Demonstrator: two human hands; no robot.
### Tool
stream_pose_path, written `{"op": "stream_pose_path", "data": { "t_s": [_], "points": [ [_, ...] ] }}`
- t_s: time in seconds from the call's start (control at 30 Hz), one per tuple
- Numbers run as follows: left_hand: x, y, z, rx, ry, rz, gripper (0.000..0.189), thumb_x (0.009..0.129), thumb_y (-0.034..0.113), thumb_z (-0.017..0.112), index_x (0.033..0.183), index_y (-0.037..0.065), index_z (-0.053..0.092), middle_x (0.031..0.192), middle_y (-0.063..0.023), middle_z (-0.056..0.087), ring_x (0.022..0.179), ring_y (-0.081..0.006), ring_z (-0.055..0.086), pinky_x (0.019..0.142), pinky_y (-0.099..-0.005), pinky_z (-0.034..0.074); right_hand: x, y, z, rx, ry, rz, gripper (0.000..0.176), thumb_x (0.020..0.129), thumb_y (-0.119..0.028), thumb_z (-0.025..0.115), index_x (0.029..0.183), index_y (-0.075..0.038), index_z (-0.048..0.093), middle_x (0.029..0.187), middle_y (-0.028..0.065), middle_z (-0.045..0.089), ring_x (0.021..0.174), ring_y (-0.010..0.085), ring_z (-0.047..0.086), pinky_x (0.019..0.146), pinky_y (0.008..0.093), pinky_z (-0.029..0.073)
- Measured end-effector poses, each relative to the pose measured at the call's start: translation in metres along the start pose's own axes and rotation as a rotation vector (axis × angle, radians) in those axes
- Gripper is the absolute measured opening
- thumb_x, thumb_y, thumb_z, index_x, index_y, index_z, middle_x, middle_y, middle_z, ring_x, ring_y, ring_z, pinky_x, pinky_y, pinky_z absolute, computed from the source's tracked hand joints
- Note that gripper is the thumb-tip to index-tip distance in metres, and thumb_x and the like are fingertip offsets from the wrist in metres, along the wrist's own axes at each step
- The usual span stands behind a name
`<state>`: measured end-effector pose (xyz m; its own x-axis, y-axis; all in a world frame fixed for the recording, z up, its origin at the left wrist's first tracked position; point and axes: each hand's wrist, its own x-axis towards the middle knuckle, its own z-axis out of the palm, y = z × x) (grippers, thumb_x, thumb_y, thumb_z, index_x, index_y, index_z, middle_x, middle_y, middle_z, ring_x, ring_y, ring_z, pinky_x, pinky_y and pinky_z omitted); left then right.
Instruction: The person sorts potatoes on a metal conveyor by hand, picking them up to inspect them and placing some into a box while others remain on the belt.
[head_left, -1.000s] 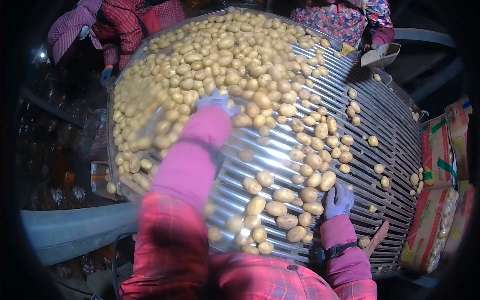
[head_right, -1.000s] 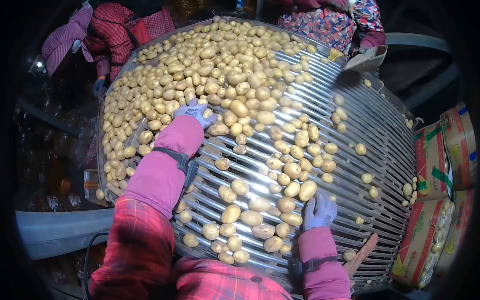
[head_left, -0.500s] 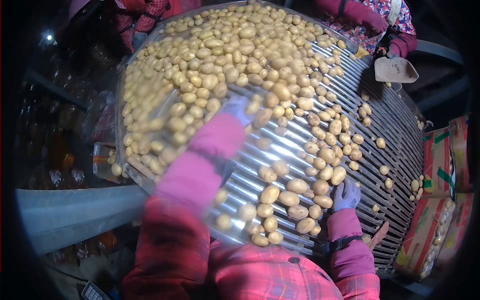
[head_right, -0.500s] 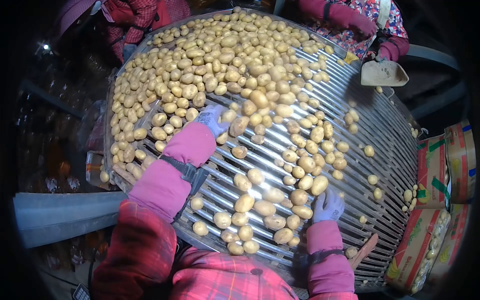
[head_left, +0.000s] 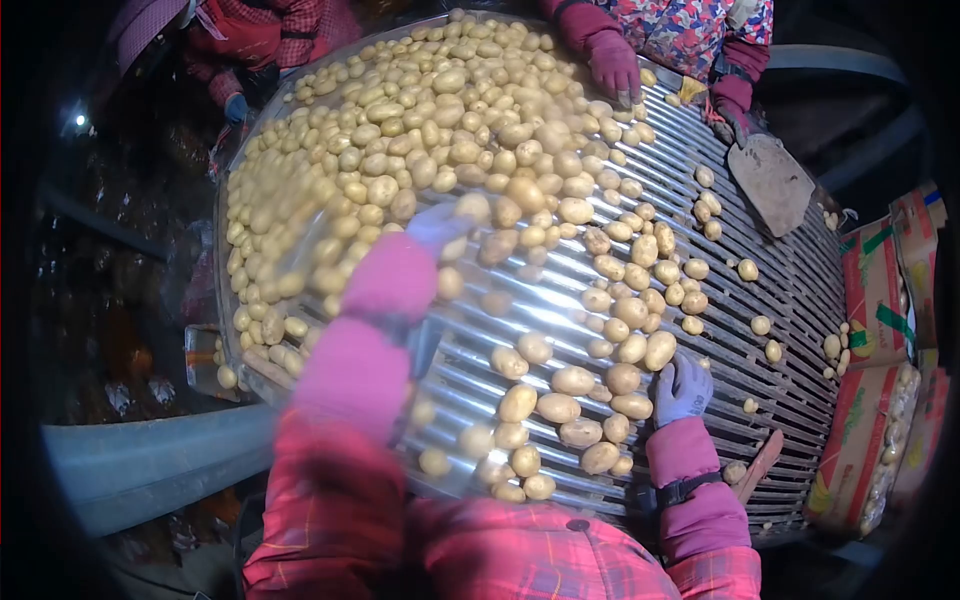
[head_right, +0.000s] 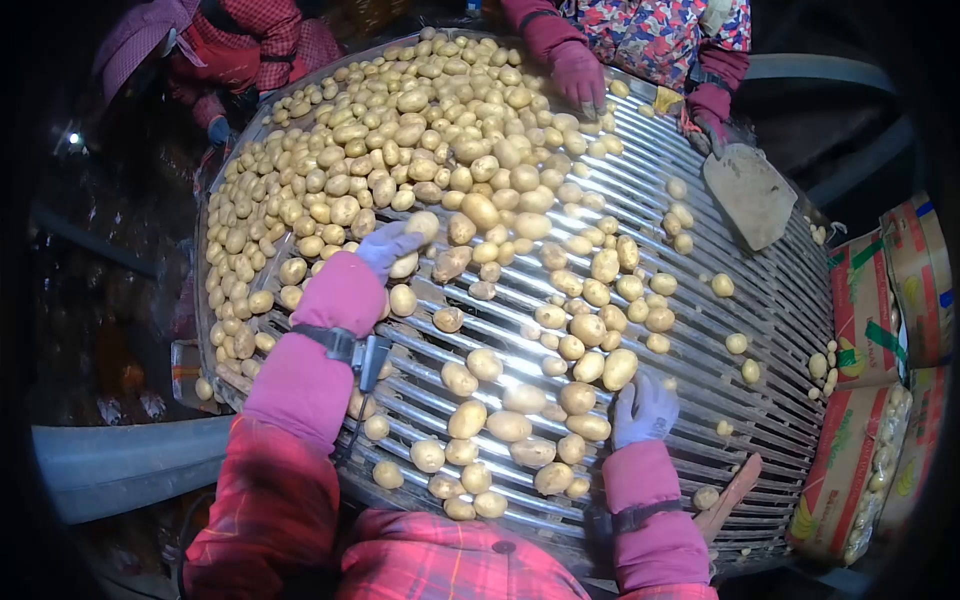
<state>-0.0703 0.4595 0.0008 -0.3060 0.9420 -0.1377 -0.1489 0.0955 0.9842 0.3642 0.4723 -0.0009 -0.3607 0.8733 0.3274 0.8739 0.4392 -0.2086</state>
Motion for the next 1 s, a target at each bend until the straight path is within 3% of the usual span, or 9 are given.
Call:
{"op": "stream_pose_path", "data": {
  "t_s": [0.23, 0.3, 0.37, 0.4, 0.53, 0.67, 0.87, 0.93, 1.0],
  "points": [
    [-0.004, 0.066, 0.051, -0.259, 0.016, -0.231, 0.042, 0.086, 0.028, 0.061, 0.119, 0.002, 0.054, 0.094, -0.0061, 0.061, 0.078, -0.0108, 0.057, 0.067, -0.0232, 0.045, 0.001, -0.001, -0.001, 0.006, 0.029, 0.006, 0.023, 0.083, -0.019, 0.057, 0.103, -0.009, 0.060, 0.102, 0.0118, 0.059, 0.097, 0.0340, 0.052, 0.090, 0.0465, 0.036],
    [0.027, 0.069, 0.062, -0.063, -0.147, -0.006, 0.046, 0.083, 0.034, 0.063, 0.116, 0.003, 0.057, 0.095, -0.0081, 0.061, 0.080, -0.0116, 0.058, 0.066, -0.0227, 0.045, 0.003, 0.000, -0.001, 0.018, 0.033, 0.001, 0.023, 0.083, -0.018, 0.057, 0.103, -0.009, 0.060, 0.101, 0.0115, 0.059, 0.096, 0.0334, 0.052, 0.090, 0.0463, 0.036],
    [0.066, 0.058, 0.071, 0.733, -0.140, -0.044, 0.053, 0.075, 0.038, 0.068, 0.113, 0.003, 0.059, 0.097, -0.0113, 0.062, 0.083, -0.0173, 0.061, 0.069, -0.0266, 0.048, 0.002, -0.001, -0.001, 0.036, 0.030, 0.004, 0.023, 0.082, -0.018, 0.057, 0.103, -0.009, 0.060, 0.101, 0.0111, 0.060, 0.095, 0.0328, 0.052, 0.090, 0.0462, 0.036],
    [0.085, 0.038, 0.071, 0.953, -0.137, 0.109, 0.055, 0.069, 0.038, 0.071, 0.111, 0.004, 0.061, 0.095, -0.0146, 0.064, 0.086, -0.0223, 0.062, 0.073, -0.0318, 0.049, 0.004, -0.002, -0.003, 0.042, 0.036, -0.003, 0.023, 0.082, -0.018, 0.057, 0.103, -0.009, 0.060, 0.100, 0.0107, 0.060, 0.095, 0.0321, 0.053, 0.090, 0.0459, 0.036],
    [0.109, 0.011, 0.090, 1.168, -0.257, 0.199, 0.056, 0.068, 0.036, 0.072, 0.112, 0.004, 0.061, 0.093, -0.0163, 0.065, 0.088, -0.0264, 0.063, 0.076, -0.0345, 0.049, 0.005, -0.003, -0.006, 0.047, 0.028, 0.010, 0.024, 0.083, -0.020, 0.056, 0.104, -0.009, 0.059, 0.100, 0.0104, 0.059, 0.093, 0.0310, 0.053, 0.090, 0.0462, 0.035],
    [0.095, 0.054, 0.102, 0.973, -0.558, -0.254, 0.052, 0.070, 0.032, 0.071, 0.116, 0.008, 0.061, 0.096, -0.0122, 0.063, 0.082, -0.0184, 0.061, 0.072, -0.0302, 0.048, 0.006, -0.006, -0.010, 0.039, 0.026, 0.004, 0.024, 0.083, -0.020, 0.056, 0.104, -0.008, 0.059, 0.100, 0.0106, 0.059, 0.093, 0.0314, 0.053, 0.090, 0.0468, 0.035],
    [-0.021, 0.048, 0.071, -0.190, -0.165, -0.160, 0.045, 0.083, 0.027, 0.061, 0.122, 0.006, 0.055, 0.103, -0.0099, 0.061, 0.088, -0.0187, 0.059, 0.067, -0.0263, 0.049, 0.001, -0.002, -0.001, 0.008, 0.060, -0.019, 0.024, 0.083, -0.020, 0.056, 0.104, -0.009, 0.059, 0.100, 0.0107, 0.060, 0.092, 0.0327, 0.053, 0.088, 0.0470, 0.036],
    [-0.024, 0.028, 0.057, -0.916, -0.288, -0.319, 0.048, 0.086, 0.029, 0.056, 0.128, 0.006, 0.049, 0.114, -0.0117, 0.059, 0.091, -0.0218, 0.060, 0.068, -0.0260, 0.050, 0.003, -0.002, -0.001, 0.008, 0.035, -0.003, 0.024, 0.083, -0.020, 0.057, 0.104, -0.008, 0.060, 0.100, 0.0106, 0.060, 0.092, 0.0335, 0.054, 0.088, 0.0463, 0.038],
    [-0.057, 0.023, 0.054, -0.894, -0.270, -0.262, 0.046, 0.088, 0.028, 0.055, 0.127, 0.006, 0.049, 0.120, -0.0116, 0.056, 0.095, -0.0213, 0.060, 0.075, -0.0291, 0.050, 0.002, -0.002, 0.001, -0.008, 0.044, -0.023, 0.024, 0.084, -0.021, 0.056, 0.104, -0.009, 0.060, 0.100, 0.0107, 0.061, 0.094, 0.0330, 0.054, 0.090, 0.0459, 0.037]
  ]
}}
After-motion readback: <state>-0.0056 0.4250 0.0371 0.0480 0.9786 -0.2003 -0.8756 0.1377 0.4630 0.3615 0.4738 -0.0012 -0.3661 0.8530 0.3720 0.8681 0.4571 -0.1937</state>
